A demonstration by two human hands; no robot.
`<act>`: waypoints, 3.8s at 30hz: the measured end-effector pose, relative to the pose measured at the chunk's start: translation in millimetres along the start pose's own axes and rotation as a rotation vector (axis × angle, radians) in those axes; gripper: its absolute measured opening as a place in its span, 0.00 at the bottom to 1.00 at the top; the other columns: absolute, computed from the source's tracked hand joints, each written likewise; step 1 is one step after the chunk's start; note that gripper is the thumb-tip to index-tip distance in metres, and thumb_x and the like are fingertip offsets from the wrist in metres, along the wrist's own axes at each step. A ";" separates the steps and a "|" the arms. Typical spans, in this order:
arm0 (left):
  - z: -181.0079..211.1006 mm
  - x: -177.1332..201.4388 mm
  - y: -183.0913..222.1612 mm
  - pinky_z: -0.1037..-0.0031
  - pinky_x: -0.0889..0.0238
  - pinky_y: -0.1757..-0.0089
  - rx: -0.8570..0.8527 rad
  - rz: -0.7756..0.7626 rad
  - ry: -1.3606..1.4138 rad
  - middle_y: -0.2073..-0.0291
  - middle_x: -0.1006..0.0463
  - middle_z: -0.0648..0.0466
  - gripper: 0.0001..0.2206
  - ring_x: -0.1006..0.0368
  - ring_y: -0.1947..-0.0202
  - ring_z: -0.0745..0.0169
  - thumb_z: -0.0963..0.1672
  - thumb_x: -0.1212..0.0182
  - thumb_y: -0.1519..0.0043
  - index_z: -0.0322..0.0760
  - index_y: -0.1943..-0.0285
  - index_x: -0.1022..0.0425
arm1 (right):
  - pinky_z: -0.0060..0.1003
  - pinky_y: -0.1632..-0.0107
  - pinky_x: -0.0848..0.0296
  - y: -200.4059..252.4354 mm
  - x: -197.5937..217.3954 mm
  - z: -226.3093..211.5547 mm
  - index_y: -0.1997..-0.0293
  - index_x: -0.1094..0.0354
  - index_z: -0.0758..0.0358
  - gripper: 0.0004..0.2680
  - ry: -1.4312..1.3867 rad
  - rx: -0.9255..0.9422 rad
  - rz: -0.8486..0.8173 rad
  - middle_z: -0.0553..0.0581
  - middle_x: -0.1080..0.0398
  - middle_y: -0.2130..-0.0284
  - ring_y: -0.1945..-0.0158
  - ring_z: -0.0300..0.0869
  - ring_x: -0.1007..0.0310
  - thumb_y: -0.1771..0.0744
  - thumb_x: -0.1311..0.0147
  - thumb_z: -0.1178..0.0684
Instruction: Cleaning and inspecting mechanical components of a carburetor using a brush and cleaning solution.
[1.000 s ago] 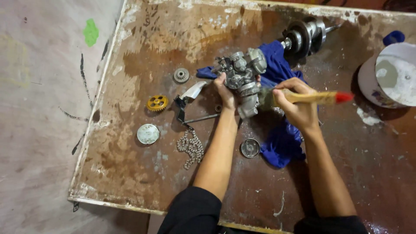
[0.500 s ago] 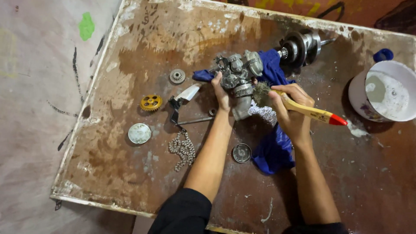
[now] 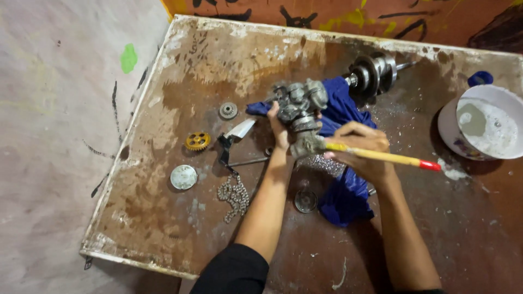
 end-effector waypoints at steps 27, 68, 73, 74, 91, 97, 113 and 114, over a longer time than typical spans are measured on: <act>-6.9 43.4 16.4 0.68 0.43 0.41 -0.303 0.556 -0.578 0.44 0.27 0.57 0.22 0.33 0.41 0.65 0.48 0.37 0.41 0.40 0.38 0.31 | 0.32 0.74 0.25 27.5 42.8 52.3 0.56 0.29 0.68 0.04 0.078 -0.361 0.250 0.57 0.25 0.71 0.75 0.37 0.26 0.30 0.48 0.59; 1.6 2.9 32.4 0.64 0.35 0.43 -0.561 0.423 -0.846 0.48 0.29 0.46 0.32 0.31 0.47 0.55 0.47 0.34 0.40 0.34 0.28 0.42 | 0.37 0.72 0.30 47.1 -3.4 82.5 0.62 0.36 0.63 0.07 -0.019 -0.555 0.522 0.52 0.32 0.71 0.72 0.39 0.32 0.28 0.57 0.56; -3.8 22.9 32.8 0.64 0.38 0.42 -0.620 0.386 -0.703 0.43 0.29 0.46 0.30 0.33 0.44 0.56 0.46 0.34 0.39 0.32 0.29 0.42 | 0.39 0.68 0.33 48.3 -16.8 68.0 0.65 0.36 0.67 0.07 0.138 -0.534 0.185 0.57 0.33 0.75 0.71 0.39 0.34 0.29 0.52 0.57; -1.2 19.3 33.3 0.64 0.38 0.42 -0.614 0.387 -0.704 0.43 0.29 0.46 0.30 0.33 0.44 0.56 0.46 0.34 0.39 0.32 0.29 0.42 | 0.39 0.68 0.33 50.1 3.2 66.8 0.65 0.36 0.67 0.07 0.138 -0.539 0.187 0.57 0.33 0.75 0.71 0.39 0.34 0.29 0.52 0.57; -32.2 26.0 19.2 0.49 0.28 0.46 -0.288 0.323 -0.554 0.46 0.28 0.44 0.41 0.27 0.47 0.42 0.35 0.23 0.53 0.35 0.32 0.47 | 0.48 0.70 0.26 161.9 139.6 204.3 0.58 0.25 0.70 0.18 0.915 -1.034 -0.076 0.62 0.27 0.76 0.76 0.50 0.29 0.30 0.43 0.38; -20.4 49.7 16.6 0.62 0.34 0.43 -0.408 0.296 -0.496 0.46 0.25 0.55 0.35 0.28 0.46 0.59 0.35 0.23 0.50 0.40 0.32 0.34 | 0.56 0.44 0.37 104.6 63.7 129.3 0.48 0.29 0.70 0.21 0.804 -0.758 0.039 0.74 0.31 0.50 0.46 0.59 0.36 0.33 0.37 0.37; -25.1 18.5 10.0 0.48 0.43 0.31 -0.114 0.040 -0.258 0.46 0.22 0.53 0.23 0.29 0.34 0.50 0.46 0.22 0.45 0.34 0.43 0.25 | 0.49 0.37 0.33 81.2 -26.1 23.9 0.41 0.31 0.65 0.16 0.352 -0.280 -0.185 0.66 0.28 0.48 0.43 0.55 0.30 0.36 0.39 0.58; -27.5 21.4 10.9 0.50 0.38 0.34 -0.106 0.067 -0.261 0.47 0.22 0.52 0.24 0.28 0.37 0.49 0.47 0.22 0.44 0.33 0.43 0.25 | 0.49 0.37 0.32 83.3 -9.7 34.8 0.43 0.30 0.63 0.14 0.383 -0.359 -0.153 0.63 0.28 0.47 0.41 0.54 0.30 0.35 0.40 0.58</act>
Point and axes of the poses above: each hand's wrist, its own y-axis away from the middle knuckle, its own x-axis out of the back of the hand, z = x × y, the point moved 8 cm from there along -y, towards the middle knuckle
